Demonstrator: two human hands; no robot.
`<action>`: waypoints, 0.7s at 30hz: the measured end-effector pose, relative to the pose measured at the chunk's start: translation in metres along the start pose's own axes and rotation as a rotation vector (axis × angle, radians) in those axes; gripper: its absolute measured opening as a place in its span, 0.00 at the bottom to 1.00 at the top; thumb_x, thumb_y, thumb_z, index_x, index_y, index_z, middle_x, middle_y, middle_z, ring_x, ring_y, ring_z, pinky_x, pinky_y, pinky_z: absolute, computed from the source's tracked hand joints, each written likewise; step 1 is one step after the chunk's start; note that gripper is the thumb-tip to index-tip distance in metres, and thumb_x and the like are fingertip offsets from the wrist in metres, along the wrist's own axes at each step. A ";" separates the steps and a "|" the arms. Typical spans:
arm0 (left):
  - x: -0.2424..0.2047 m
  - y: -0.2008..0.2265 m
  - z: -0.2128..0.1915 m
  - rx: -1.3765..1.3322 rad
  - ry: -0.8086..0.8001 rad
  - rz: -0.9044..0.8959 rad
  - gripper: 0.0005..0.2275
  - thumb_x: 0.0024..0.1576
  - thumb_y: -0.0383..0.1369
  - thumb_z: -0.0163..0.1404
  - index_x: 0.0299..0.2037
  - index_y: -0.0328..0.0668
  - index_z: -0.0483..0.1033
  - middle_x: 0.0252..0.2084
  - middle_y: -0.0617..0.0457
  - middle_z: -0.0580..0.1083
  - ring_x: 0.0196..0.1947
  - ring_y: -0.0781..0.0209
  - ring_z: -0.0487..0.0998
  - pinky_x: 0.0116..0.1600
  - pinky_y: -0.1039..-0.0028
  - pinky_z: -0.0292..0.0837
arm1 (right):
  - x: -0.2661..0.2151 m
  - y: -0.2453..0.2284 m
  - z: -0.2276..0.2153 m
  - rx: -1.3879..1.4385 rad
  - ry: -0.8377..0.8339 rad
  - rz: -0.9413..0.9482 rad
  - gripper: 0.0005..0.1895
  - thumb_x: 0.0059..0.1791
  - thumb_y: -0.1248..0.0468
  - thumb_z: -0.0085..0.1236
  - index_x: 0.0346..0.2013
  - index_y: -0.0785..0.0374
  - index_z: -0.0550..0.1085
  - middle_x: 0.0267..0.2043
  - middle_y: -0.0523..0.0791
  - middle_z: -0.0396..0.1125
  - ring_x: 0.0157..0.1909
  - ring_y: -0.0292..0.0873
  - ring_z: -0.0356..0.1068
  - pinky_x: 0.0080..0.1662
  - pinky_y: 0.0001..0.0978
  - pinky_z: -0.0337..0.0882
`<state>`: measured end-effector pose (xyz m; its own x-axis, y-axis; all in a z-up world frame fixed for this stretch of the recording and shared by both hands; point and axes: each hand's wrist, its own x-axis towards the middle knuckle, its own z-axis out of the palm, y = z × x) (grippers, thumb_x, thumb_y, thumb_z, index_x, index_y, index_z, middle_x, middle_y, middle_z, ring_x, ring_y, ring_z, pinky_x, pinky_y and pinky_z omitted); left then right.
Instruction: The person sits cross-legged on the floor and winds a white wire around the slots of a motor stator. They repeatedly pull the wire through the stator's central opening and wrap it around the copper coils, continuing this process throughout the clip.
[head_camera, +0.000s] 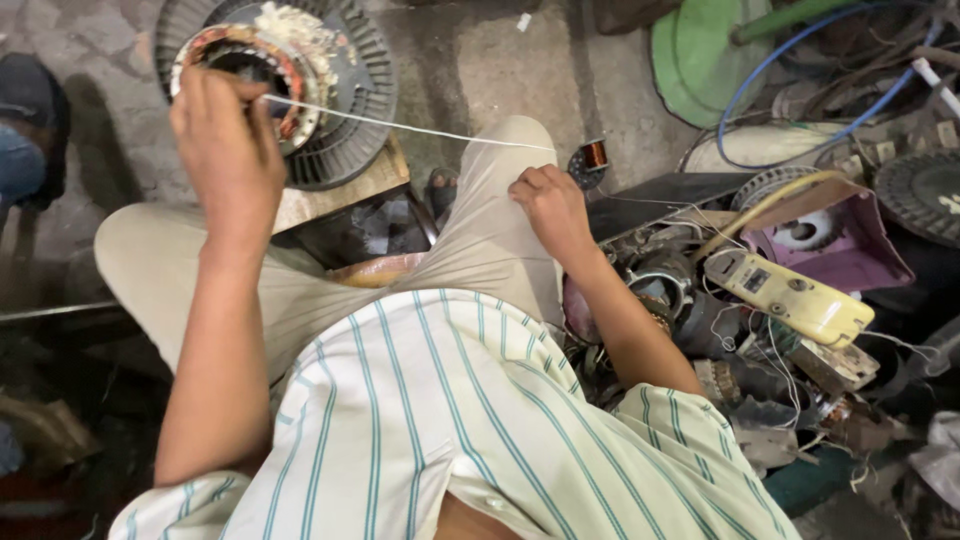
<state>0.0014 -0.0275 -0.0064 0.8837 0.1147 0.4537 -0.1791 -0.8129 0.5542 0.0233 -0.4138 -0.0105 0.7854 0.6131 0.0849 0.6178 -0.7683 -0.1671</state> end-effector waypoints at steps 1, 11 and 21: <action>-0.001 0.001 -0.001 -0.006 0.006 -0.010 0.08 0.63 0.17 0.53 0.48 0.34 0.70 0.48 0.42 0.69 0.55 0.42 0.71 0.62 0.56 0.62 | 0.003 -0.001 0.001 0.030 0.033 -0.005 0.04 0.45 0.67 0.66 0.34 0.58 0.80 0.37 0.42 0.72 0.43 0.47 0.70 0.46 0.39 0.70; 0.011 0.008 -0.011 -0.091 0.058 -0.009 0.08 0.63 0.20 0.56 0.46 0.35 0.70 0.46 0.43 0.70 0.48 0.40 0.73 0.54 0.56 0.66 | 0.072 -0.100 0.029 1.100 -0.033 0.254 0.07 0.52 0.65 0.63 0.44 0.65 0.80 0.36 0.40 0.76 0.32 0.28 0.71 0.34 0.22 0.72; 0.014 0.009 -0.013 -0.105 0.065 -0.021 0.07 0.61 0.20 0.56 0.44 0.35 0.71 0.44 0.44 0.71 0.47 0.41 0.74 0.52 0.56 0.67 | 0.124 -0.146 0.058 1.430 -0.036 0.325 0.09 0.53 0.65 0.61 0.41 0.71 0.79 0.30 0.41 0.73 0.29 0.28 0.68 0.31 0.21 0.71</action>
<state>0.0062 -0.0256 0.0140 0.8585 0.1703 0.4837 -0.2085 -0.7459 0.6326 0.0280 -0.2147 -0.0328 0.8652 0.4732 -0.1662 -0.1615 -0.0510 -0.9856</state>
